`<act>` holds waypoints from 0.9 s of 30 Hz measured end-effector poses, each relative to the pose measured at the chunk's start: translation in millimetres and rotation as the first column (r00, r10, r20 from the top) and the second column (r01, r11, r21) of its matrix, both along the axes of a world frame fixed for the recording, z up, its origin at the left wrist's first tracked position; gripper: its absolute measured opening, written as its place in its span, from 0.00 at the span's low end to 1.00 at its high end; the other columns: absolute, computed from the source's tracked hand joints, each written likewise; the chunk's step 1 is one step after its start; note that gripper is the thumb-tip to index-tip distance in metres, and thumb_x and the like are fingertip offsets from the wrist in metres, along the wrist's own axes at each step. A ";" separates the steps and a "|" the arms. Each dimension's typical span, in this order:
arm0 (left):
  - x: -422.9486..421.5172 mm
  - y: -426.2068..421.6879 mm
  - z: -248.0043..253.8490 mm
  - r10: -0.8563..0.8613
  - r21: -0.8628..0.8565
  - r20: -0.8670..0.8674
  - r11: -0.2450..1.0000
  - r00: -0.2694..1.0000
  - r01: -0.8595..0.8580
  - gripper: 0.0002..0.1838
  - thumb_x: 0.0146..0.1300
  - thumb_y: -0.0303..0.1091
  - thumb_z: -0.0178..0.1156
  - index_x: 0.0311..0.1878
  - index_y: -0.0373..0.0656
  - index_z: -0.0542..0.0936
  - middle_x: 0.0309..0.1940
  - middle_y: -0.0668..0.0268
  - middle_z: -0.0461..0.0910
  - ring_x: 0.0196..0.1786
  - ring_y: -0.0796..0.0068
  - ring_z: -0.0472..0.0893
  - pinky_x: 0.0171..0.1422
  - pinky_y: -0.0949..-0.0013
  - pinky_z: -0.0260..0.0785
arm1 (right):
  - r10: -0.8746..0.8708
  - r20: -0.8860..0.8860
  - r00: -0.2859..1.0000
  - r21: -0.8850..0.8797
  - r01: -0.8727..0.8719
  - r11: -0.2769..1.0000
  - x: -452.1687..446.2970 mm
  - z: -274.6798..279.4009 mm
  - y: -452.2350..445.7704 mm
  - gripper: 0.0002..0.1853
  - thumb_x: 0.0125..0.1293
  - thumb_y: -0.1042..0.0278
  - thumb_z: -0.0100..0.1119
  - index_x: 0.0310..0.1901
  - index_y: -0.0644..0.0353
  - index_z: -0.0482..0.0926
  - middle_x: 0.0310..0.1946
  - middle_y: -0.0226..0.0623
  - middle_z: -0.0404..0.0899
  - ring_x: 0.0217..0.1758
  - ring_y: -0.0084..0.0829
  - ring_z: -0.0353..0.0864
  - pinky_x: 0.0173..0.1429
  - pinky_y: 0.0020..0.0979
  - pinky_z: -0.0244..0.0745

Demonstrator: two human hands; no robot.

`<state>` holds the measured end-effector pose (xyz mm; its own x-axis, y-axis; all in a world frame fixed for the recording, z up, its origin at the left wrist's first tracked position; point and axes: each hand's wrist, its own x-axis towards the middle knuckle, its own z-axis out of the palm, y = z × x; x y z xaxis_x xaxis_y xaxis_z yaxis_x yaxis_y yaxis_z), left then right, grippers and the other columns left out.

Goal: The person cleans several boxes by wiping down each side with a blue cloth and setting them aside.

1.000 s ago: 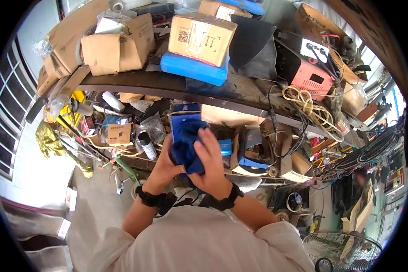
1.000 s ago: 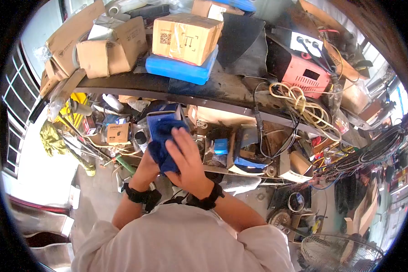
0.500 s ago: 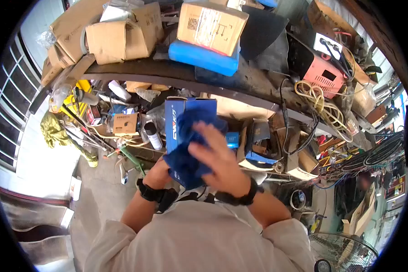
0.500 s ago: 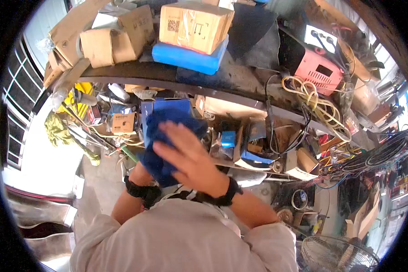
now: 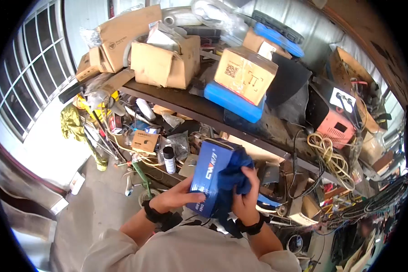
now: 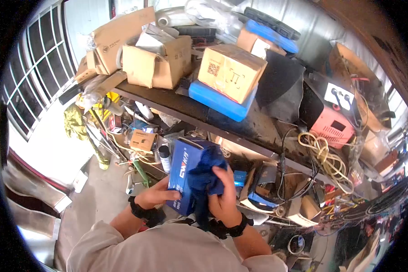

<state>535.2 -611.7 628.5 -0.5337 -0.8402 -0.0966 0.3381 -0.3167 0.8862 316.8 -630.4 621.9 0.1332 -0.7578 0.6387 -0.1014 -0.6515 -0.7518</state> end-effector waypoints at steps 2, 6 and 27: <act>1.3 -6.6 1.3 0.054 -0.144 0.021 0.988 0.998 -0.050 0.47 0.60 0.28 0.67 0.78 0.41 0.48 0.70 0.65 0.63 0.69 0.73 0.64 0.73 0.66 0.55 | -0.038 -0.001 0.999 0.026 0.038 0.999 6.8 1.7 7.0 0.23 0.63 0.80 0.52 0.61 0.66 0.68 0.62 0.57 0.68 0.67 0.51 0.67 0.73 0.43 0.56; 11.8 -22.6 11.4 0.322 -0.382 0.022 0.877 0.946 -0.290 0.51 0.60 0.25 0.67 0.79 0.43 0.43 0.71 0.65 0.59 0.71 0.71 0.61 0.74 0.67 0.54 | 0.129 -0.202 0.971 0.011 -0.130 0.991 -11.0 -10.1 2.2 0.24 0.56 0.83 0.51 0.57 0.63 0.73 0.60 0.54 0.71 0.65 0.49 0.71 0.72 0.42 0.57; 20.6 -259.4 217.8 0.381 -0.502 0.170 0.827 0.909 -0.253 0.28 0.61 0.55 0.65 0.57 0.44 0.77 0.49 0.63 0.83 0.50 0.72 0.83 0.58 0.60 0.76 | -0.542 -0.512 0.667 -0.183 0.532 0.827 -31.2 193.6 -132.6 0.48 0.58 0.44 0.68 0.74 0.54 0.55 0.59 0.65 0.73 0.65 0.55 0.72 0.66 0.39 0.69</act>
<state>555.8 -871.1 846.2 -0.2405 -0.9381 0.2492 0.0930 0.2333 0.9679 285.6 -763.1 815.5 0.0195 -0.7951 0.6062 -0.8067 -0.3707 -0.4602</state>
